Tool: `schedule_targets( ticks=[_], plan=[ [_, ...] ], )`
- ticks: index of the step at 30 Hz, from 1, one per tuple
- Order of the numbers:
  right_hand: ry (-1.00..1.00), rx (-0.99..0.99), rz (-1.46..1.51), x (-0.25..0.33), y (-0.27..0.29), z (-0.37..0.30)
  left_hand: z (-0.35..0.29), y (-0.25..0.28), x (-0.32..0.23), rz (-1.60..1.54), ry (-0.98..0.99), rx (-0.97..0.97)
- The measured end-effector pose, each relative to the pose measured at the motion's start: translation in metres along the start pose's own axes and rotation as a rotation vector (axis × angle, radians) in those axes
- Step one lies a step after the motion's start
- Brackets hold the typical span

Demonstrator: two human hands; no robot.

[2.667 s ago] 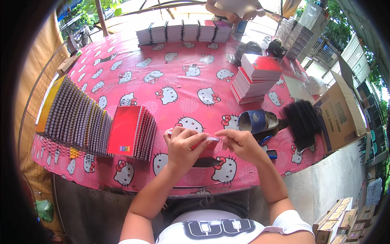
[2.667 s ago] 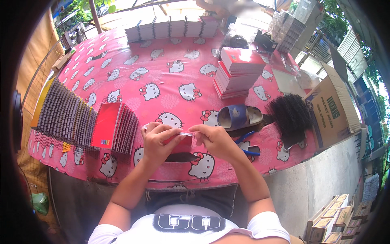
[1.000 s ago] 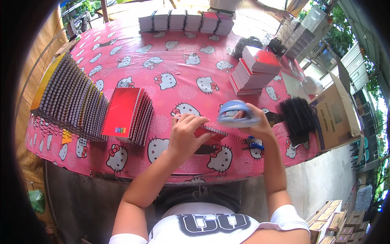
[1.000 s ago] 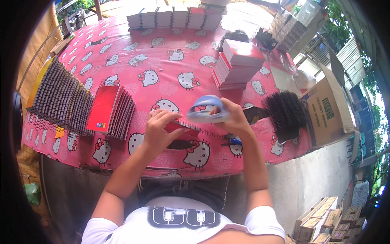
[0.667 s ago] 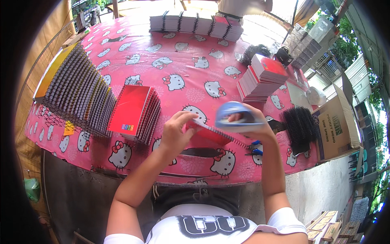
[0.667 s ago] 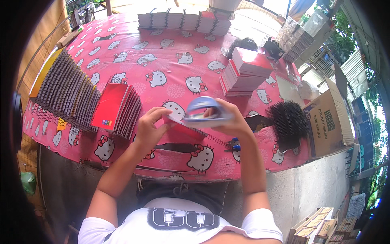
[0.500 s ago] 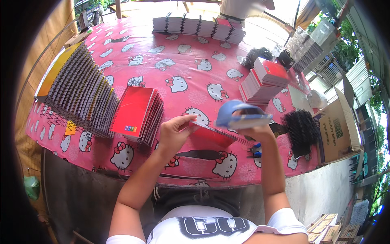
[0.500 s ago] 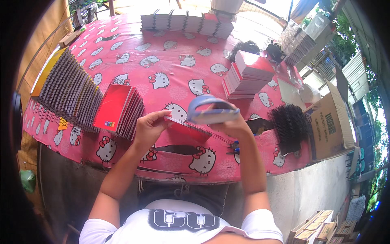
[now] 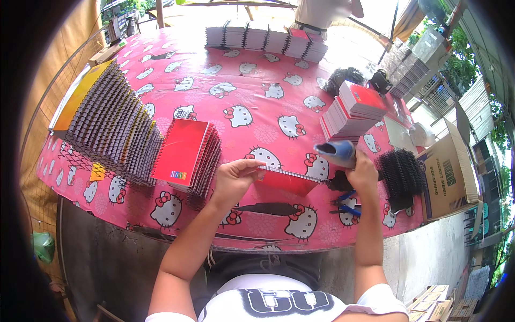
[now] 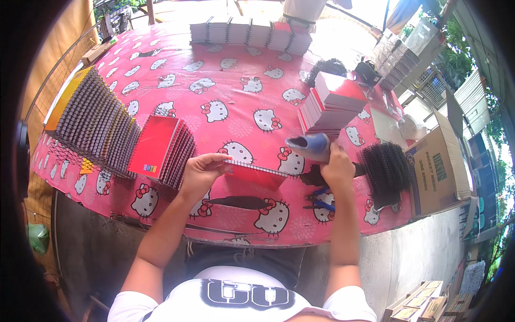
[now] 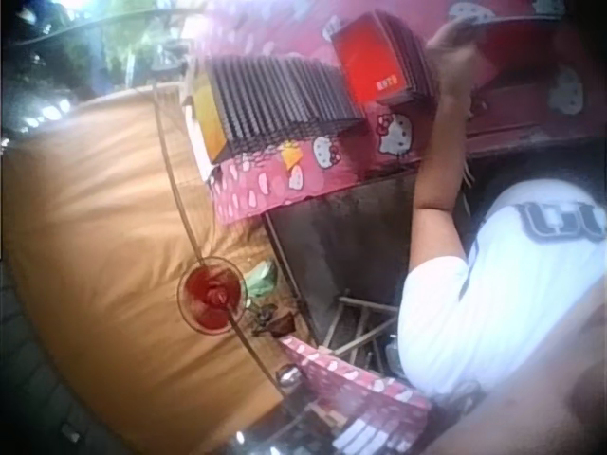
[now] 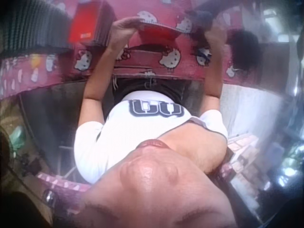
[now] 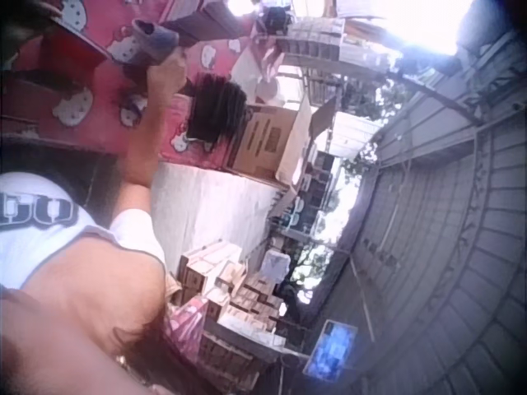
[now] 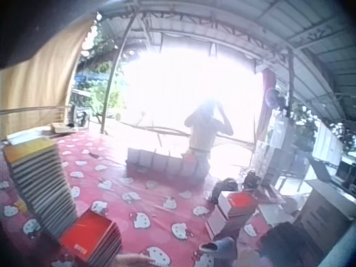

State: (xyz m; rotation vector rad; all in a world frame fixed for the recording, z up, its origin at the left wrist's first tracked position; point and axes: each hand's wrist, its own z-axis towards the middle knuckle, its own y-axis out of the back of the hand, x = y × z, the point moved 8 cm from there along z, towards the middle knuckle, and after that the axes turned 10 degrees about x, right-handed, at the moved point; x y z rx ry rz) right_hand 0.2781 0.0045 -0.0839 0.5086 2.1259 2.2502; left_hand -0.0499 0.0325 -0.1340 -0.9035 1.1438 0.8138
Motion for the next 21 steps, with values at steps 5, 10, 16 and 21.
schedule_targets(
  ticks=[5, 10, 16, 21],
  plan=[
    [0.495, -0.276, 0.016, 0.083, 0.064, -0.062, -0.011, -0.020, -0.019, -0.008, -0.112, -0.014],
    [0.789, -0.077, 0.639, 0.162, 0.046, -0.095, -0.037, -0.064, -0.072, 0.095, -0.297, 0.013],
    [0.899, -0.154, 0.765, 0.182, 0.054, -0.109, -0.067, -0.058, -0.114, 0.491, -0.380, -0.018],
    [0.923, -0.179, 0.865, 0.192, 0.058, -0.110, -0.085, -0.037, -0.134, 0.540, -0.541, -0.194]
  ],
)
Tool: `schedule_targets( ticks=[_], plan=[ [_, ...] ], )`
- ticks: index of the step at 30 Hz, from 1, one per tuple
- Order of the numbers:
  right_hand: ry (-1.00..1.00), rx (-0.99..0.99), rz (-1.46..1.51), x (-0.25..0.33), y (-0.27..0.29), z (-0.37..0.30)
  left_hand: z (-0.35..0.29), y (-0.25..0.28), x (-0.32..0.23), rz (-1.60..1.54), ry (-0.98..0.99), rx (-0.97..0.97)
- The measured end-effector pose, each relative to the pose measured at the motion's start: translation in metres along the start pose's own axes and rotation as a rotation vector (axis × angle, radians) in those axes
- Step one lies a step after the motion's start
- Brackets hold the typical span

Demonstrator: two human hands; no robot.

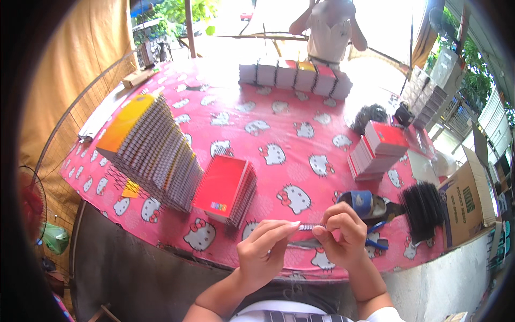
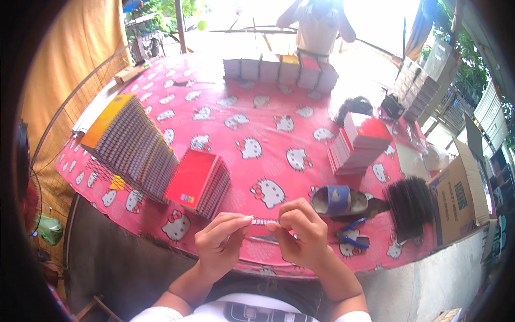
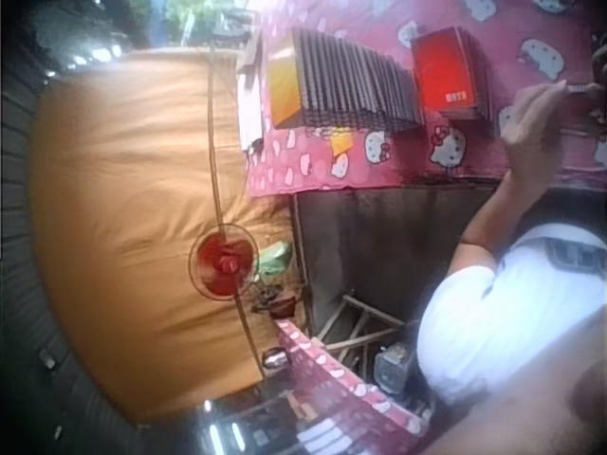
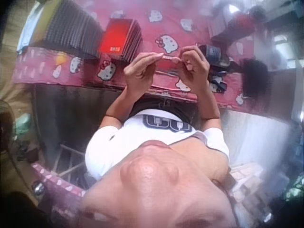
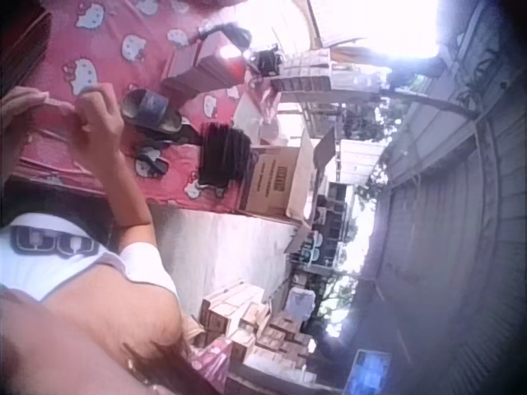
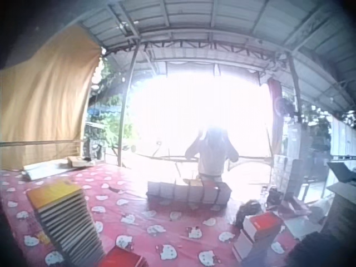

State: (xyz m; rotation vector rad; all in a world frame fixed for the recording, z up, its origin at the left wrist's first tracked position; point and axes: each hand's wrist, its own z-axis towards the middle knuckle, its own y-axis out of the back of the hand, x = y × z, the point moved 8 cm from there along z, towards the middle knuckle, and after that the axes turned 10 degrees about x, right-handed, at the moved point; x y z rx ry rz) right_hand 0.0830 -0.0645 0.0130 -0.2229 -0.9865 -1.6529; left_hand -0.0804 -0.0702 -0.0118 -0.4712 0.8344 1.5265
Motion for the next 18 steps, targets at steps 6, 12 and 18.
schedule_targets(
  ticks=[6, 12, 18],
  plan=[
    [0.054, 0.131, -0.071, 0.011, -0.021, 0.022, 0.003, 0.013, -0.001, -0.040, 0.057, 0.050],
    [0.076, 0.155, -0.057, 0.023, -0.032, 0.025, -0.006, 0.018, 0.003, -0.121, 0.077, 0.058],
    [0.144, 0.149, -0.068, 0.030, -0.042, 0.031, -0.010, 0.028, 0.000, -0.061, 0.043, 0.028]
  ],
)
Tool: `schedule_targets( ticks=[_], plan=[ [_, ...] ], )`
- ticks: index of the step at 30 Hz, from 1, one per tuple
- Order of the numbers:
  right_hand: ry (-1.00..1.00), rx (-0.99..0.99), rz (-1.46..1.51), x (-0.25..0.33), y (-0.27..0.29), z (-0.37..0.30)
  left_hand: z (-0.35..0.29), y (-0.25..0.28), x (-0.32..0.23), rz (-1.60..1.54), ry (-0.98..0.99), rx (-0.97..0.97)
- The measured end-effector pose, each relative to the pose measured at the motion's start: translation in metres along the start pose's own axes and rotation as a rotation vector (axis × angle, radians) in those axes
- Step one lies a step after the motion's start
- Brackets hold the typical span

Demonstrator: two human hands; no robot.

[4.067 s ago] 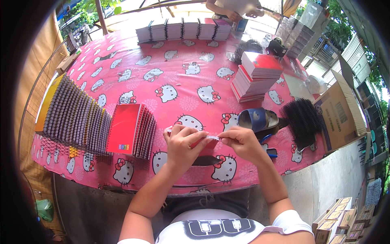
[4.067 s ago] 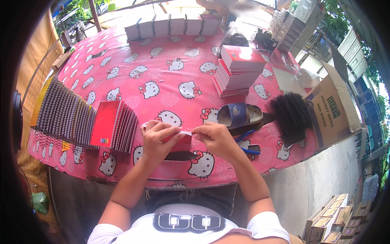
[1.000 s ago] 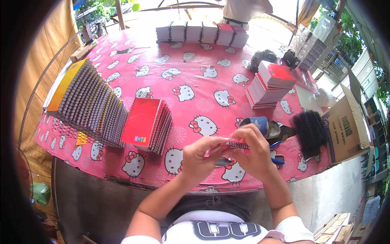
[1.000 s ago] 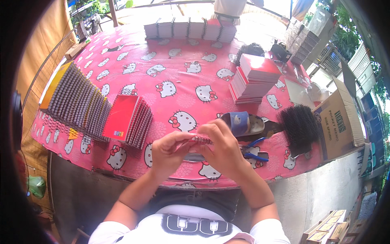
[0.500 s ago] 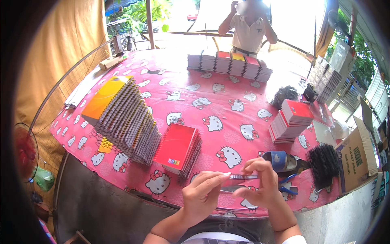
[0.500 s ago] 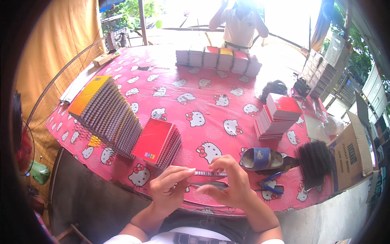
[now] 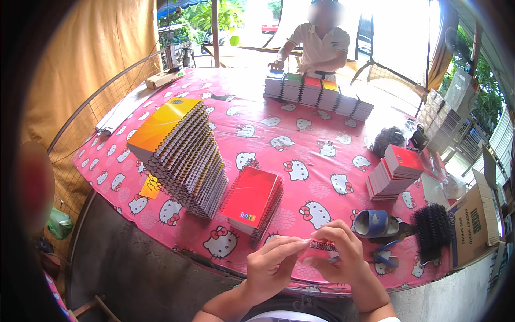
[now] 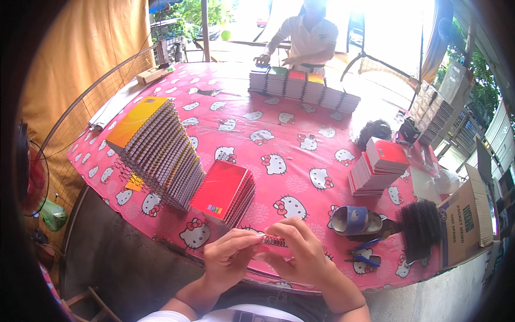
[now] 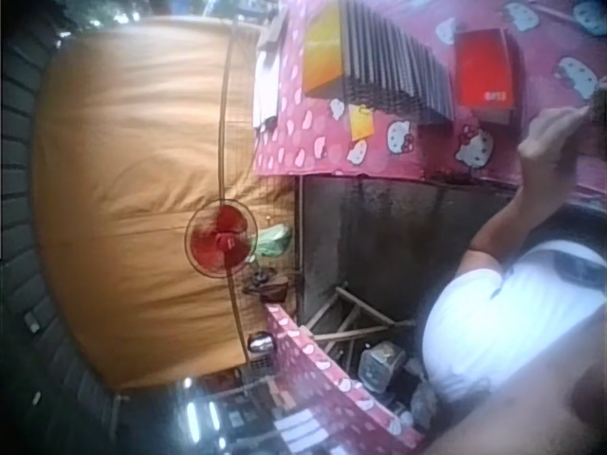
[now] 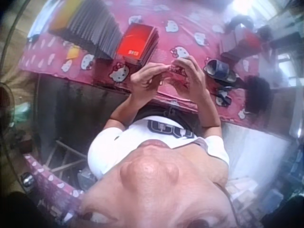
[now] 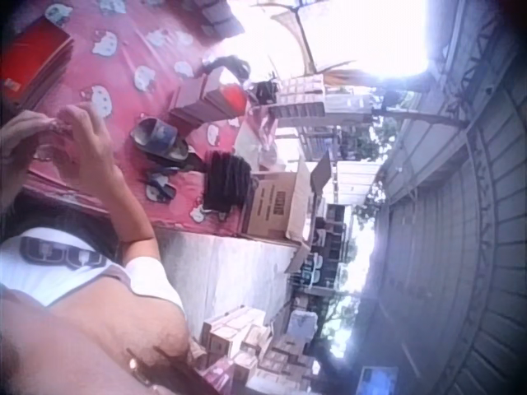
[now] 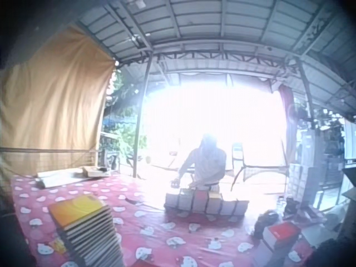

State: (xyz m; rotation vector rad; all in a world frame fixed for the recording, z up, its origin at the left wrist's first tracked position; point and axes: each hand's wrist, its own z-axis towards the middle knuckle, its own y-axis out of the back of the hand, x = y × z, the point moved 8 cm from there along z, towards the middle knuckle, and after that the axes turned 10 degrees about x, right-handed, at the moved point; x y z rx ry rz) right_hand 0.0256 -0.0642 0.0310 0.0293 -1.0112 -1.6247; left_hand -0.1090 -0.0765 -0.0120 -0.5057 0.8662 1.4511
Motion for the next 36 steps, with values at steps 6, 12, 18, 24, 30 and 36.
schedule_targets(
  ticks=[6, 12, 18, 24, 30, 36],
  plan=[
    [-0.006, -0.080, 0.045, 0.003, -0.002, -0.006, -0.002, 0.003, -0.008, 0.022, -0.090, -0.037],
    [-0.151, 0.036, 0.187, 0.001, 0.000, -0.003, -0.010, 0.006, -0.006, -0.056, -0.041, -0.100],
    [-0.014, 0.004, 0.026, 0.016, -0.006, 0.005, -0.016, 0.008, 0.012, -0.256, 0.024, -0.144],
    [-0.012, 0.362, -0.041, 0.012, -0.025, 0.031, -0.020, 0.048, 0.011, -0.076, 0.009, -0.258],
    [-0.254, -0.319, 1.050, -0.107, -0.035, 0.079, -0.032, 0.098, 0.091, -0.058, 0.152, -0.659],
    [-0.200, -0.203, 0.186, -0.147, -0.109, 0.066, -0.025, 0.100, 0.137, -0.179, 0.418, -0.699]
  ],
)
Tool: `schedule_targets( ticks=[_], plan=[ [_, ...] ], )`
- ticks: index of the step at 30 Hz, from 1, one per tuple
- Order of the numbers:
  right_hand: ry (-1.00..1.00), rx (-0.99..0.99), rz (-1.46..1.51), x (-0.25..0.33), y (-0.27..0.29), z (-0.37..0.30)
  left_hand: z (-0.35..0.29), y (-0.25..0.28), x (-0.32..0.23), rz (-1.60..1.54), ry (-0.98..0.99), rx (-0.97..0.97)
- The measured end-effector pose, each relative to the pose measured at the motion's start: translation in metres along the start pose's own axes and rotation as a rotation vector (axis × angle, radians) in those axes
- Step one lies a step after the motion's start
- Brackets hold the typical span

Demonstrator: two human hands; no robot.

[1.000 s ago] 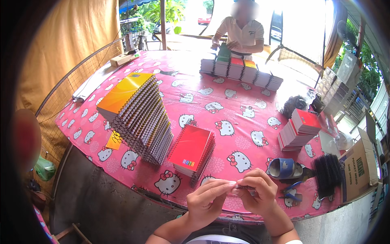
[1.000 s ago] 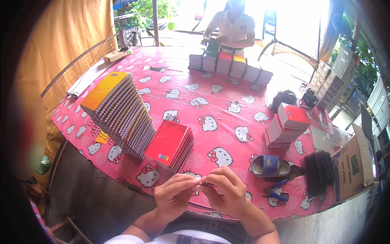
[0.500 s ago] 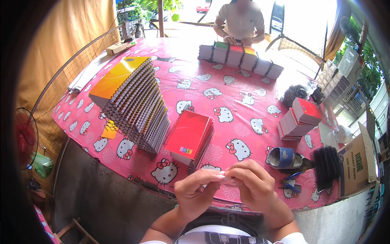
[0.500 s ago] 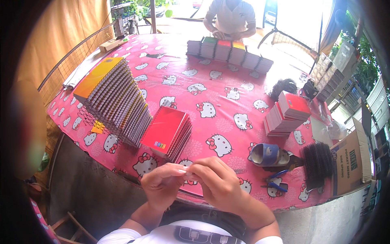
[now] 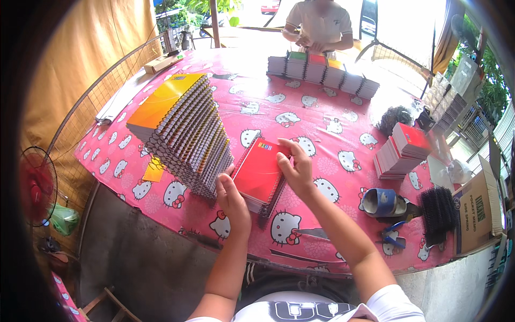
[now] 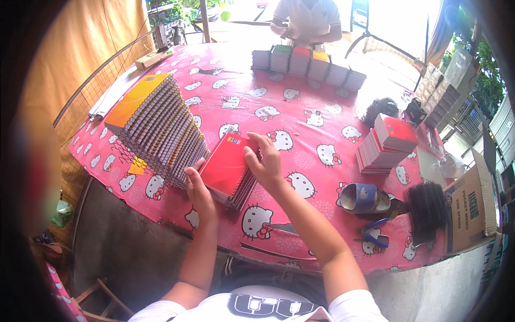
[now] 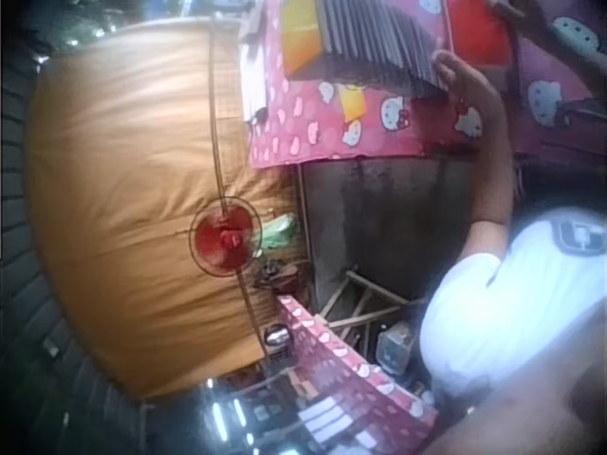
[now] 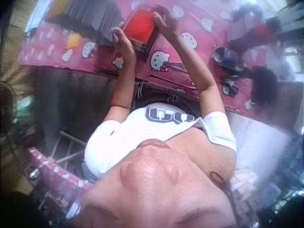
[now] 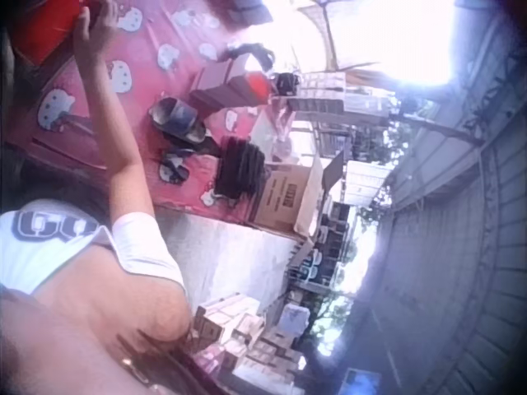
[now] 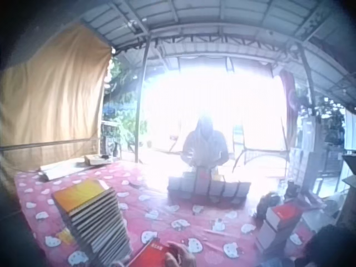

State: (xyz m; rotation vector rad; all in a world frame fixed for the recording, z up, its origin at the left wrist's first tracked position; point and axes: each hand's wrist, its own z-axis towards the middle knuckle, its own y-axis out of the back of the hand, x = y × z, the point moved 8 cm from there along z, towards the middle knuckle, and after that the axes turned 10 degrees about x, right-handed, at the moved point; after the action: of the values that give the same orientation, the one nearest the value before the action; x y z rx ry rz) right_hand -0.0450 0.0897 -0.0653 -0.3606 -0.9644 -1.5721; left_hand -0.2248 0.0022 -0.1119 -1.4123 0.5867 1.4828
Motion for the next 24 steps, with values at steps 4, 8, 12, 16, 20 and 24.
schedule_targets(
  ticks=[4, 8, 12, 16, 20, 24],
  plan=[
    [0.021, -0.029, 0.018, -0.003, -0.001, 0.002, 0.005, -0.006, 0.006, -0.024, 0.029, -0.080],
    [0.090, 0.036, -0.737, 0.057, 0.056, -0.021, -0.007, -0.005, -0.023, 0.308, -0.204, -0.011],
    [-0.347, 0.139, -0.922, 0.016, 0.185, -0.084, -0.079, -0.027, -0.107, 0.260, -0.814, 0.066],
    [-0.597, 0.069, -0.913, -0.046, 0.251, -0.157, -0.088, -0.145, -0.107, 0.041, -0.732, 0.593],
    [-0.648, -0.201, -0.988, -0.032, 0.299, -0.161, -0.058, -0.244, -0.010, -0.189, 0.181, 0.752],
    [-0.933, -0.018, -1.024, -0.036, 0.327, -0.137, -0.040, -0.296, 0.059, -0.205, 0.581, 0.819]
  ],
)
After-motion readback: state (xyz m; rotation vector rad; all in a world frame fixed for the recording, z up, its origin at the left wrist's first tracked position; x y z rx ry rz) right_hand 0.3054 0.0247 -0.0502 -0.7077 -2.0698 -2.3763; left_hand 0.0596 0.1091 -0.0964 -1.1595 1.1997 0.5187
